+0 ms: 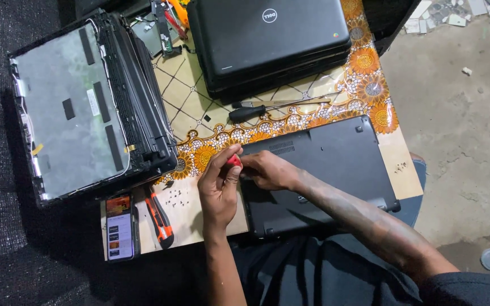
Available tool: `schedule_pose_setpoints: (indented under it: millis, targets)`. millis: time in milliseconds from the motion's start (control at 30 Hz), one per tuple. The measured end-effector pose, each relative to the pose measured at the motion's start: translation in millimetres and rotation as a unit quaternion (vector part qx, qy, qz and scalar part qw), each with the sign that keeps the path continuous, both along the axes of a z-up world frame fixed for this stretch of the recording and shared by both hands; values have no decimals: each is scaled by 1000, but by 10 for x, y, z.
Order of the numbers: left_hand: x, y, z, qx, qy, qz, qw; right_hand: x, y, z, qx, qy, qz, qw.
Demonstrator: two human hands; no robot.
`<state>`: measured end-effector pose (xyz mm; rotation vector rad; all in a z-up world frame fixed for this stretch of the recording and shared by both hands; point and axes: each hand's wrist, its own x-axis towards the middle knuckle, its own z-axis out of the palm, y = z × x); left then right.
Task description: The person uses a red-handled screwdriver to remove screws from the bottom of a black laptop. They then lift the back cover to reveal the internal components, including the motherboard and fan. Finally, they use a wooden stick to point at various parts inside the laptop.
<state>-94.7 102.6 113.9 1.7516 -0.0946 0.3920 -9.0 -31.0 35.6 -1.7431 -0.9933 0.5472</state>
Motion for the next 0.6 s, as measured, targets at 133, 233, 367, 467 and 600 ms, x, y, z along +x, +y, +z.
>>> schedule_pose_setpoints:
  millis: [133, 233, 367, 467, 600]
  targets:
    - [0, -4, -9, 0, -1, -2, 1000, -14, -6, 4, -3, 2, -3, 1000]
    - [-11, -5, 16, 0, 0, -2, 1000, -20, -10, -31, -8, 0, -4, 1000]
    - [-12, -8, -1, -4, -1, -1, 1000, -23, -8, -115, -3, -2, -5, 1000]
    - [-14, -9, 28, 1, 1, 1, 1000, -5, -11, -95, -4, 8, -1, 1000]
    - [-11, 24, 204, 14, -8, -13, 1000, 27, -8, 54, 6, 8, 16, 1000]
